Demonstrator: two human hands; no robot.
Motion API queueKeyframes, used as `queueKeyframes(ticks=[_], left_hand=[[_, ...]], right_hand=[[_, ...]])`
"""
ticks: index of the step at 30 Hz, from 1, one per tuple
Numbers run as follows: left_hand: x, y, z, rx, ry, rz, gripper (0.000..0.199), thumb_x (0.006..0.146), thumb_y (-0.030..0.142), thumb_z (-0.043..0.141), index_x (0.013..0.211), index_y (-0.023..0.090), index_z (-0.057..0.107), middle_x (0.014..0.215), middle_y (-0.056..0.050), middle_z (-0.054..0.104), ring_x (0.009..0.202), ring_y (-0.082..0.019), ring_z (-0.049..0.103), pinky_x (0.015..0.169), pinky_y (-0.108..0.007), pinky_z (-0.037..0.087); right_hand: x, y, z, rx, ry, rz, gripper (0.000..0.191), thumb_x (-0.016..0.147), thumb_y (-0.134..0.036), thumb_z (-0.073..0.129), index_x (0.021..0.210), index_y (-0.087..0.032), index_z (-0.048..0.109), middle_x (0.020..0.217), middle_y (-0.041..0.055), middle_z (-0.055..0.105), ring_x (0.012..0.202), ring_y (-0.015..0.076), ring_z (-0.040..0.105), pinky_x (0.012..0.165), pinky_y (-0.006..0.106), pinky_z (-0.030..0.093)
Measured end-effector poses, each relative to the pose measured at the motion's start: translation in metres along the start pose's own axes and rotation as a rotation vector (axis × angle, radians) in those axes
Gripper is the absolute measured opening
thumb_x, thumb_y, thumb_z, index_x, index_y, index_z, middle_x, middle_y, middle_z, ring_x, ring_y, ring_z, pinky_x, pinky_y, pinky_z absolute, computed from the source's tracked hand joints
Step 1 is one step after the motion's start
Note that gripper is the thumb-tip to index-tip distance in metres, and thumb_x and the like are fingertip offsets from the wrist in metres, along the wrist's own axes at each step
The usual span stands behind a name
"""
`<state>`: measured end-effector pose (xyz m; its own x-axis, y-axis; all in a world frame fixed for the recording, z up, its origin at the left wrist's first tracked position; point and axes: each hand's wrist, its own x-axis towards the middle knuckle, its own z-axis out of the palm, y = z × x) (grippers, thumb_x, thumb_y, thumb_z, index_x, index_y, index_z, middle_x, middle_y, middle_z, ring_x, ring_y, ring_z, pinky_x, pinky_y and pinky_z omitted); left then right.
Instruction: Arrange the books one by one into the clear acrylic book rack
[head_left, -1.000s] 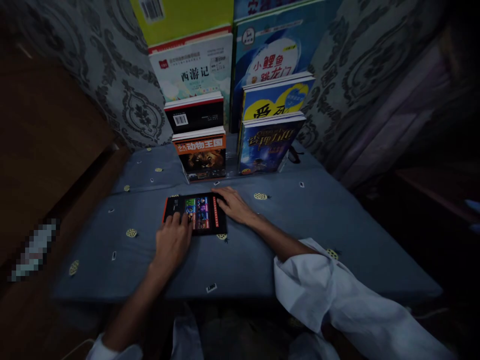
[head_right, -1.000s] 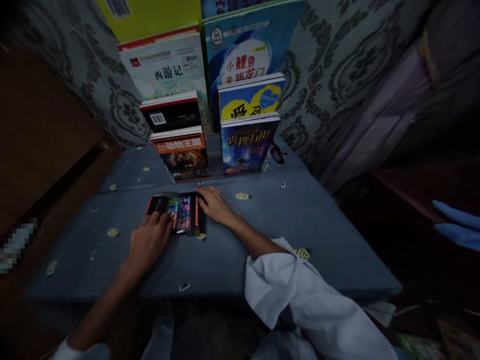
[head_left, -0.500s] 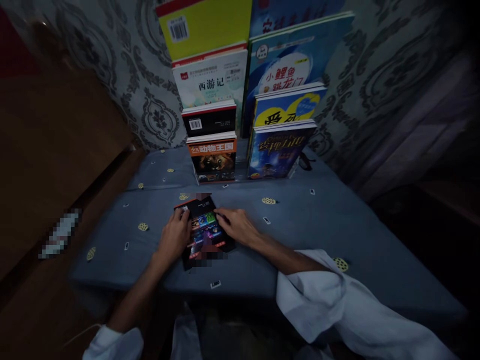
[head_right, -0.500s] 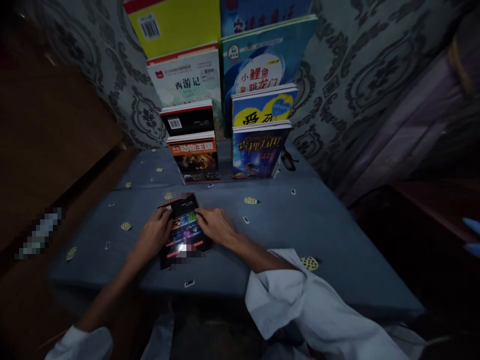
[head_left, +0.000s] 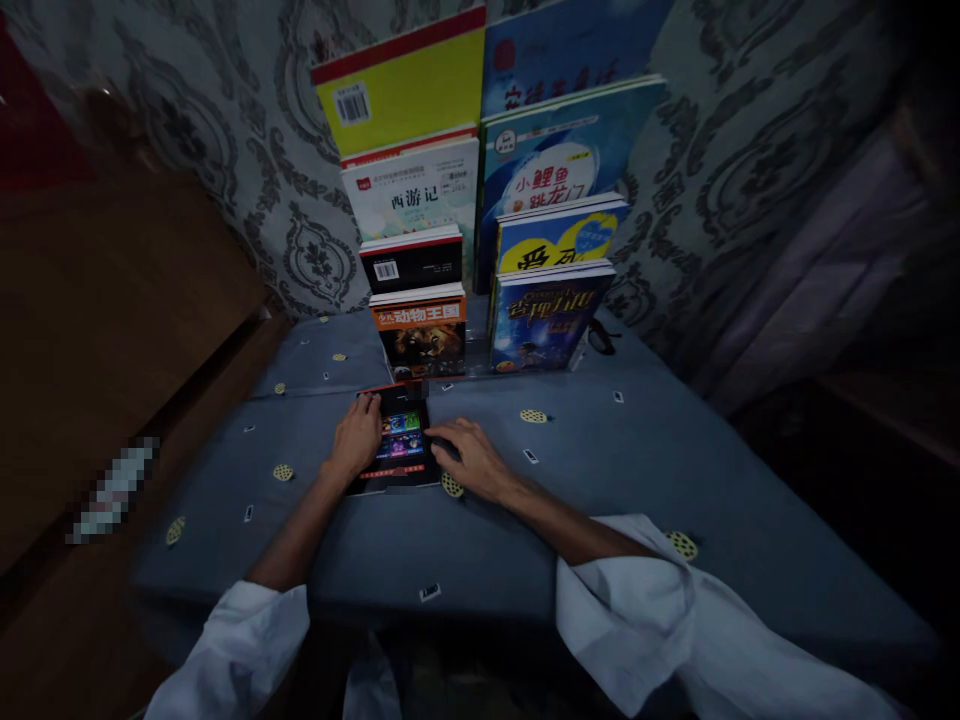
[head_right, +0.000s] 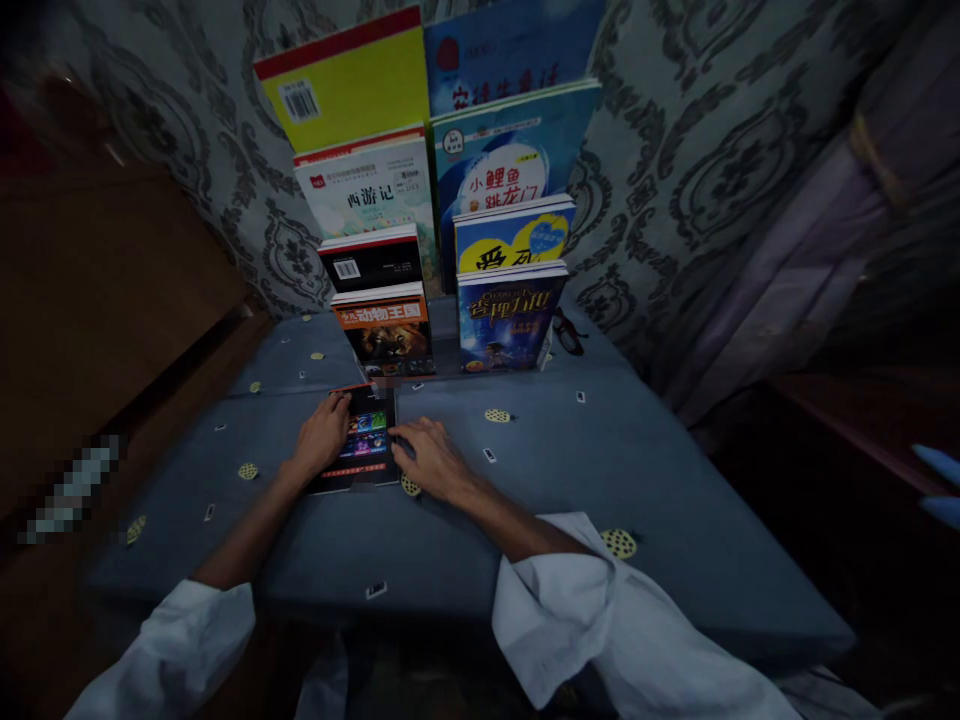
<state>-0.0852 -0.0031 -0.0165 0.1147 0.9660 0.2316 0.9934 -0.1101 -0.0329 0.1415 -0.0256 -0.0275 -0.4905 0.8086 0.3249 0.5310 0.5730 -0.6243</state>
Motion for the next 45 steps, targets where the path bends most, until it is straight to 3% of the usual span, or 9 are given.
queueKeyframes(ticks=[7,14,22,30,38,45], left_hand=[[0.005,-0.001,0.006,0.004,0.055,0.012,0.039,0.098,0.016,0.038,0.132,0.012,0.055,0.135,-0.015,0.058,0.122,-0.028,0.058,0.100,-0.040,0.050],[0.006,-0.006,0.014,-0.011,0.120,0.000,0.039,0.098,0.017,0.037,0.131,0.011,0.056,0.138,-0.018,0.057,0.126,-0.030,0.056,0.107,-0.046,0.044],[0.012,-0.004,0.013,-0.080,0.120,0.011,0.033,0.098,0.025,0.044,0.127,0.015,0.058,0.133,-0.016,0.060,0.122,-0.027,0.058,0.107,-0.043,0.046],[0.015,-0.007,0.027,-0.112,0.138,-0.062,0.043,0.098,0.028,0.043,0.135,0.009,0.053,0.144,-0.023,0.052,0.137,-0.034,0.047,0.111,-0.052,0.041],[0.016,-0.008,0.024,-0.078,0.129,-0.045,0.042,0.097,0.028,0.045,0.133,0.008,0.055,0.142,-0.022,0.054,0.136,-0.031,0.049,0.112,-0.045,0.041],[0.017,-0.006,0.021,-0.076,0.125,0.019,0.042,0.097,0.025,0.043,0.132,0.005,0.055,0.139,-0.021,0.057,0.134,-0.030,0.052,0.113,-0.043,0.041]], right_hand=[[-0.001,0.001,0.002,-0.068,0.025,-0.073,0.032,0.090,-0.022,0.056,0.118,-0.018,0.071,0.121,0.0127,0.071,0.115,0.0274,0.058,0.098,0.048,0.044],[-0.001,0.003,0.004,-0.090,0.017,-0.089,0.034,0.091,-0.024,0.055,0.121,-0.016,0.069,0.127,0.0153,0.068,0.121,0.0274,0.057,0.102,0.049,0.042],[-0.003,-0.002,0.001,-0.133,-0.010,-0.094,0.036,0.093,-0.026,0.054,0.125,-0.017,0.067,0.130,0.0146,0.066,0.123,0.0276,0.055,0.106,0.050,0.040],[-0.001,-0.002,0.001,-0.159,-0.067,-0.077,0.045,0.093,-0.029,0.058,0.133,-0.009,0.060,0.139,0.0212,0.059,0.134,0.0299,0.049,0.111,0.049,0.037],[0.000,-0.003,0.002,-0.174,-0.123,-0.070,0.052,0.095,-0.033,0.056,0.139,-0.004,0.054,0.146,0.0250,0.052,0.141,0.0317,0.043,0.115,0.052,0.032],[0.001,0.001,0.004,-0.174,-0.114,-0.099,0.051,0.095,-0.034,0.056,0.140,-0.009,0.054,0.148,0.0229,0.050,0.141,0.0311,0.043,0.115,0.054,0.033]])
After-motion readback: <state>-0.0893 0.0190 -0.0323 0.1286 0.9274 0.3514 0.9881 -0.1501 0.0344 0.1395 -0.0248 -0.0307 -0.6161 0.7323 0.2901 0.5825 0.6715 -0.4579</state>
